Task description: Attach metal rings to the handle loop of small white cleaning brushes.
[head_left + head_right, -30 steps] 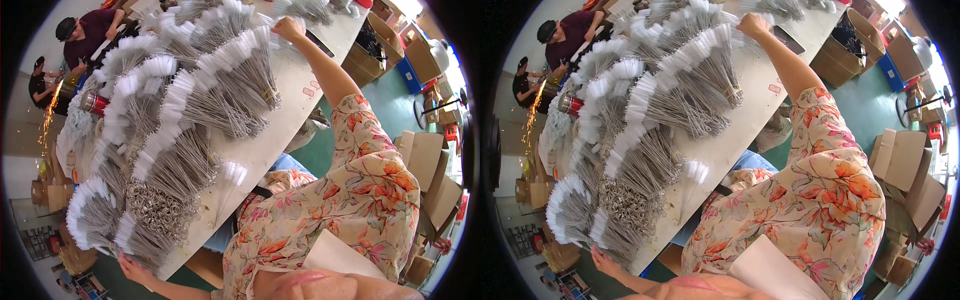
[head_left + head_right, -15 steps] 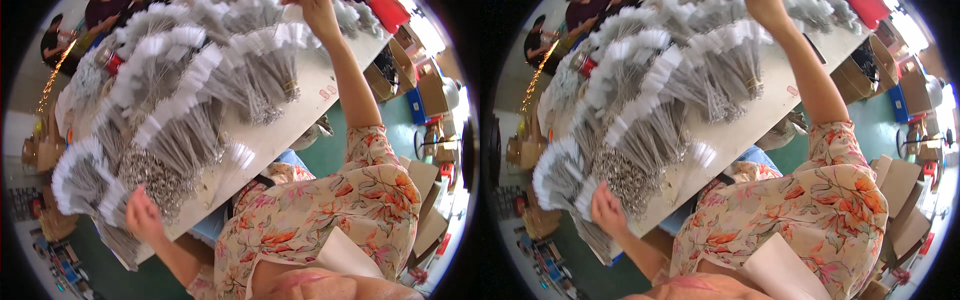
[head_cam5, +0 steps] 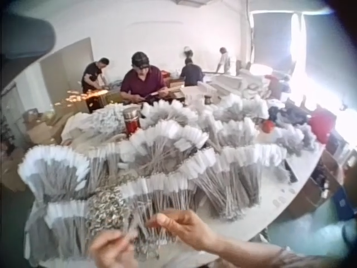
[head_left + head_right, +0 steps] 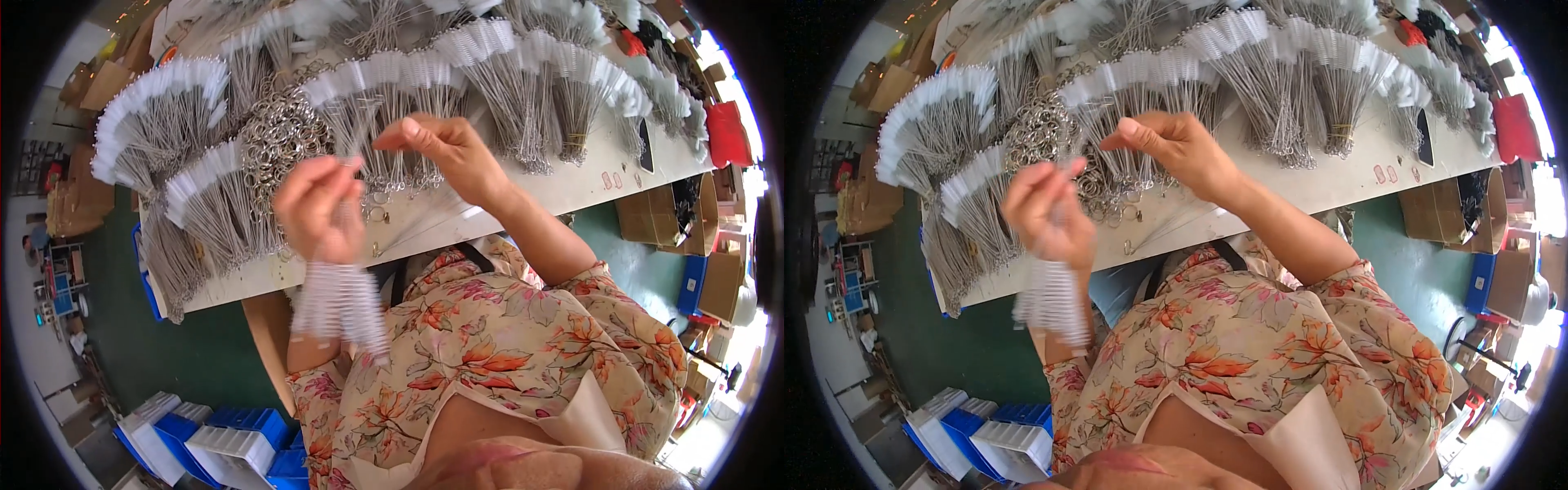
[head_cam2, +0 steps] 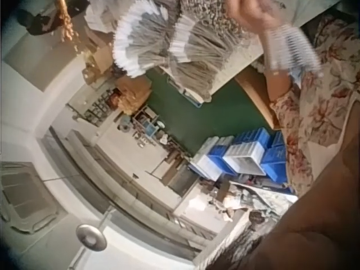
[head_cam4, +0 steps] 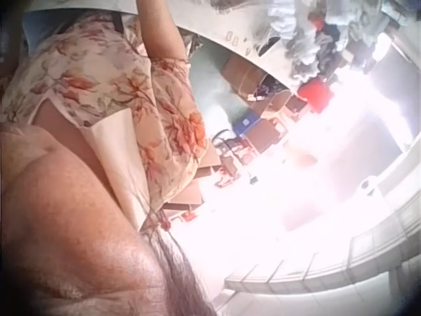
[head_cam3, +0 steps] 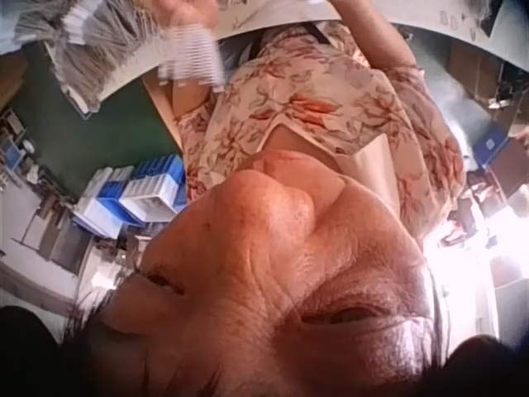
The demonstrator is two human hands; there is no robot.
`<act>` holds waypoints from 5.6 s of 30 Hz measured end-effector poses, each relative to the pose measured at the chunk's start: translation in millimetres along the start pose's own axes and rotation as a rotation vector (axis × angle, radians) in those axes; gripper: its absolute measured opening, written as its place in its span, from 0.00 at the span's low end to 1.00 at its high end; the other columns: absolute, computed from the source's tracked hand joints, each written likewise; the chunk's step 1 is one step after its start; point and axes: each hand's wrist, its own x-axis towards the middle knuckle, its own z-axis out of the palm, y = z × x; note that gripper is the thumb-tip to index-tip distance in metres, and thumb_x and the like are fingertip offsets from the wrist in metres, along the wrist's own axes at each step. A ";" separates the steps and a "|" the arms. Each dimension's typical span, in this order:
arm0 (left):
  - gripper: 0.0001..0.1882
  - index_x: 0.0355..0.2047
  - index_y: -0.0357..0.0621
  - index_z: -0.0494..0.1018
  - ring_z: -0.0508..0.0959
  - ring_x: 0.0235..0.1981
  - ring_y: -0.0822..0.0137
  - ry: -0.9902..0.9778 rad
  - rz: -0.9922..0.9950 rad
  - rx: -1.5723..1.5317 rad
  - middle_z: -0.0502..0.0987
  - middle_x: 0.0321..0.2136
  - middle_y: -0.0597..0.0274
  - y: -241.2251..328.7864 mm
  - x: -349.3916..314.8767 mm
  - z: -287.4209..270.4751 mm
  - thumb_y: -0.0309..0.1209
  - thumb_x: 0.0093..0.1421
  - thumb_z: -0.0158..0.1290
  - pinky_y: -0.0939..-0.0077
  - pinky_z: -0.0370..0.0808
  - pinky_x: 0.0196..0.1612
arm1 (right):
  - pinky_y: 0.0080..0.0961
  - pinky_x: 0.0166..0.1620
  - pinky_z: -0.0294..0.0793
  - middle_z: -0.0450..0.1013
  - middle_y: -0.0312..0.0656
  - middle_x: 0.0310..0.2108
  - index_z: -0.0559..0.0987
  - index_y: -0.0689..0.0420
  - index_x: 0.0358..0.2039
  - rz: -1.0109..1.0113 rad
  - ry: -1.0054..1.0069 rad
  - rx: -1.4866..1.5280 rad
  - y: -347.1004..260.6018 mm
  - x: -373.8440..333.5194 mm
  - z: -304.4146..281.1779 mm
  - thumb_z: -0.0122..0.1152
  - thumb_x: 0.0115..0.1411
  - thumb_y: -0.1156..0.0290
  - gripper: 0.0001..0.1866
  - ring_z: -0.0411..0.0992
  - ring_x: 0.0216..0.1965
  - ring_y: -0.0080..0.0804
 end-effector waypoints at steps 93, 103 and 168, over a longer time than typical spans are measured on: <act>0.17 0.40 0.31 0.72 0.78 0.32 0.70 -0.471 -0.403 -0.158 0.76 0.36 0.53 48.9 53.7 -39.9 0.13 0.48 0.51 0.81 0.77 0.36 | 0.13 0.27 0.68 0.71 0.33 0.26 0.74 0.61 0.33 0.100 -0.181 0.186 -52.2 -17.2 20.9 0.58 0.57 0.70 0.08 0.66 0.24 0.14; 0.18 0.40 0.30 0.72 0.78 0.32 0.69 -0.454 -0.317 -0.128 0.76 0.35 0.52 48.4 51.3 -34.0 0.12 0.46 0.52 0.80 0.77 0.36 | 0.11 0.23 0.65 0.71 0.31 0.24 0.75 0.59 0.31 0.119 -0.225 0.189 -47.3 -9.6 16.7 0.57 0.57 0.70 0.06 0.68 0.22 0.13; 0.05 0.32 0.40 0.74 0.74 0.38 0.71 -0.483 -0.202 0.212 0.77 0.34 0.56 53.2 27.2 -108.9 0.27 0.59 0.49 0.75 0.69 0.44 | 0.12 0.24 0.66 0.72 0.34 0.25 0.76 0.62 0.34 0.192 -0.433 0.139 -43.9 -13.8 73.2 0.57 0.56 0.75 0.06 0.69 0.23 0.15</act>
